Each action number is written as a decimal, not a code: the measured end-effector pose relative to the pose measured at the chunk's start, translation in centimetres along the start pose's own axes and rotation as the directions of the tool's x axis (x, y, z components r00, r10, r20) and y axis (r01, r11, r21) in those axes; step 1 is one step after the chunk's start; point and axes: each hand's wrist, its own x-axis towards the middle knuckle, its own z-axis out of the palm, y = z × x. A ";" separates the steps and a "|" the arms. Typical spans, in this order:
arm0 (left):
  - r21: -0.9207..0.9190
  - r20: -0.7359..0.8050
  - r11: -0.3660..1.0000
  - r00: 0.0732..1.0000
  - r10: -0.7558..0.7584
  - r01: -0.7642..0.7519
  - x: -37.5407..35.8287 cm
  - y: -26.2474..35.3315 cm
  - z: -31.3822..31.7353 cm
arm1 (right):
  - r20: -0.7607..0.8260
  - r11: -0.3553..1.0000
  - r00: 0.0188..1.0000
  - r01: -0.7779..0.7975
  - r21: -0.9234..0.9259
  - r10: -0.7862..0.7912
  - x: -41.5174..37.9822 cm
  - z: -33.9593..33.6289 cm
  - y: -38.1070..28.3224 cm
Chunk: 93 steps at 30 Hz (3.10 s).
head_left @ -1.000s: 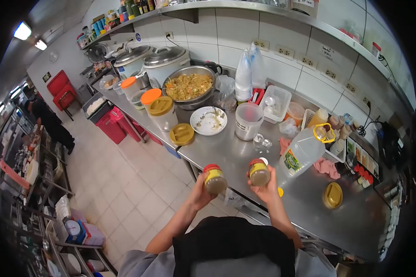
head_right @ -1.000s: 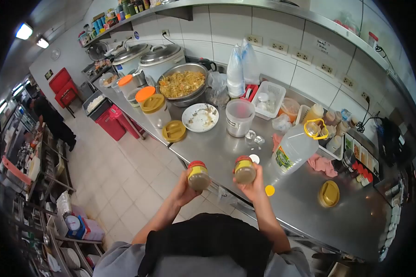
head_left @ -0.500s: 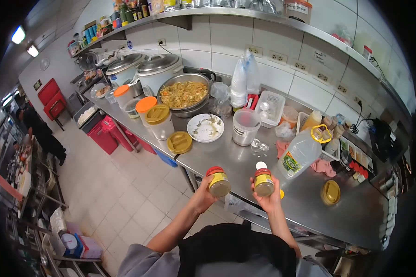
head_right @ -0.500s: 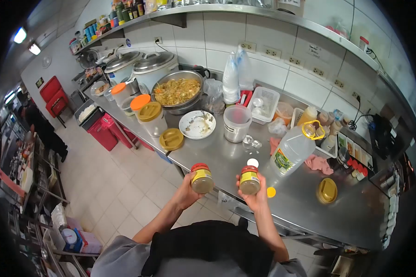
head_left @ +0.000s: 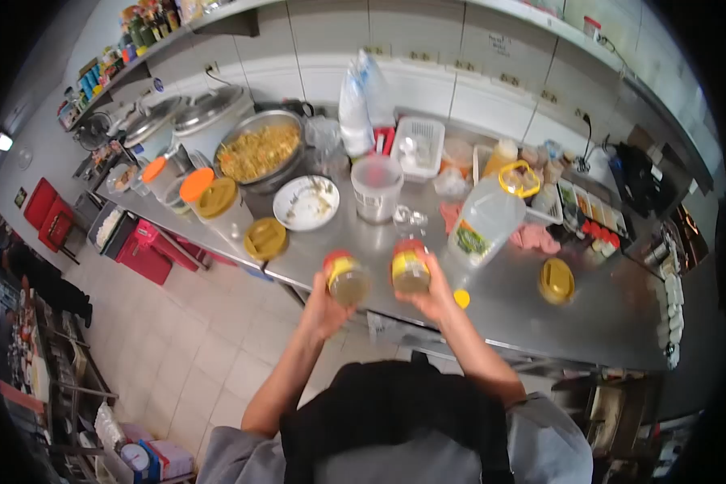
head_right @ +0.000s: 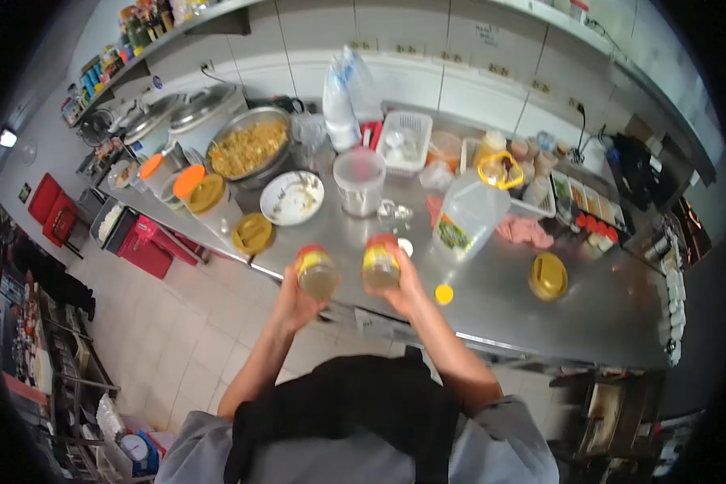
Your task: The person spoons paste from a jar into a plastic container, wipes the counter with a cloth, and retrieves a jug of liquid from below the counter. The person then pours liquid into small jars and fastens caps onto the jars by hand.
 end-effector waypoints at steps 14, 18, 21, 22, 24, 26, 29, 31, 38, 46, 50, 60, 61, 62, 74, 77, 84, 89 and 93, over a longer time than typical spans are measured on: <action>-0.026 -0.032 0.999 0.999 0.023 -0.023 0.9 -0.4 -0.2 | 0.016 0.999 0.999 0.038 -0.006 -0.038 3.7 -0.6 -0.7; -0.064 0.020 0.993 0.995 -0.100 0.101 2.6 0.9 -1.3 | 0.115 0.971 0.992 0.018 0.239 -0.047 3.3 -1.3 -1.7; -0.075 0.009 0.992 0.995 -0.101 0.102 0.5 0.9 -0.8 | 0.223 0.946 0.973 -0.010 0.323 -0.066 0.2 0.4 -2.4; -0.075 0.022 0.992 0.995 -0.101 0.102 0.0 1.4 -0.4 | 0.255 0.949 0.961 0.019 0.313 -0.103 -0.6 1.1 -2.8; -0.071 0.050 0.993 0.995 -0.090 0.093 0.3 1.6 -0.1 | 0.270 0.927 0.949 0.052 0.373 -0.162 -0.2 0.8 -3.0; -0.073 0.053 0.994 0.996 -0.075 0.079 0.1 0.8 -0.5 | 0.232 0.860 0.956 0.039 0.509 -0.181 1.6 -1.0 -2.2; -0.123 -0.011 0.985 0.993 -0.122 0.120 0.0 0.1 -0.3 | 0.049 0.868 0.995 0.053 0.493 -0.088 2.8 -0.6 -2.0; -0.032 0.016 0.998 0.998 -0.057 0.057 -0.7 -0.5 0.1 | 0.078 0.915 0.986 0.108 0.388 -0.149 1.6 1.3 -2.4; 0.047 -0.077 0.999 0.997 -0.003 0.007 -1.8 -1.2 0.5 | 0.109 0.968 0.986 0.094 0.234 -0.122 1.1 0.8 -2.2; 0.043 -0.042 0.997 0.997 -0.061 0.062 -1.2 -1.9 -1.6 | 0.047 0.986 0.997 0.057 0.157 -0.066 1.8 -0.6 -0.6; 0.033 -0.044 0.987 0.987 -0.155 0.156 -0.7 -2.1 -2.0 | 0.095 0.904 0.986 0.089 0.418 -0.140 2.9 -1.7 -1.4; 0.020 0.037 0.986 0.986 -0.165 0.164 -1.8 -2.7 -1.4 | 0.042 0.751 0.991 0.068 0.657 -0.126 2.3 0.0 -1.8; 0.026 0.037 0.987 0.986 -0.161 0.160 -1.8 -2.6 -1.3 | 0.081 0.807 0.990 0.046 0.589 -0.115 1.7 0.1 -1.3; 0.009 0.017 0.990 0.990 -0.143 0.143 -1.9 -2.6 -1.0 | 0.128 0.858 0.986 0.029 0.512 -0.110 1.0 0.3 -1.0; 0.010 0.054 0.986 0.985 -0.166 0.165 -4.0 -3.3 -2.4 | -0.096 0.920 0.983 0.182 0.346 -0.158 3.4 -0.5 -1.2; 0.065 -0.004 0.992 0.994 -0.106 0.106 -3.8 -2.4 -0.8 | -0.018 0.952 0.979 0.204 0.229 -0.205 2.1 1.2 -2.6; 0.025 -0.047 0.994 0.993 -0.104 0.106 -4.9 -2.9 0.1 | 0.070 0.974 0.992 0.093 0.205 -0.110 1.7 -1.6 -1.6; 0.048 -0.074 0.989 0.988 -0.136 0.140 -5.2 -3.6 -1.3 | 0.433 0.947 0.882 0.044 0.317 -0.186 -2.8 -0.8 -2.7; 0.050 -0.017 0.987 0.988 -0.155 0.156 -5.1 -3.6 -1.1 | 0.385 0.810 0.880 -0.001 0.587 -0.278 -2.0 -1.5 -1.6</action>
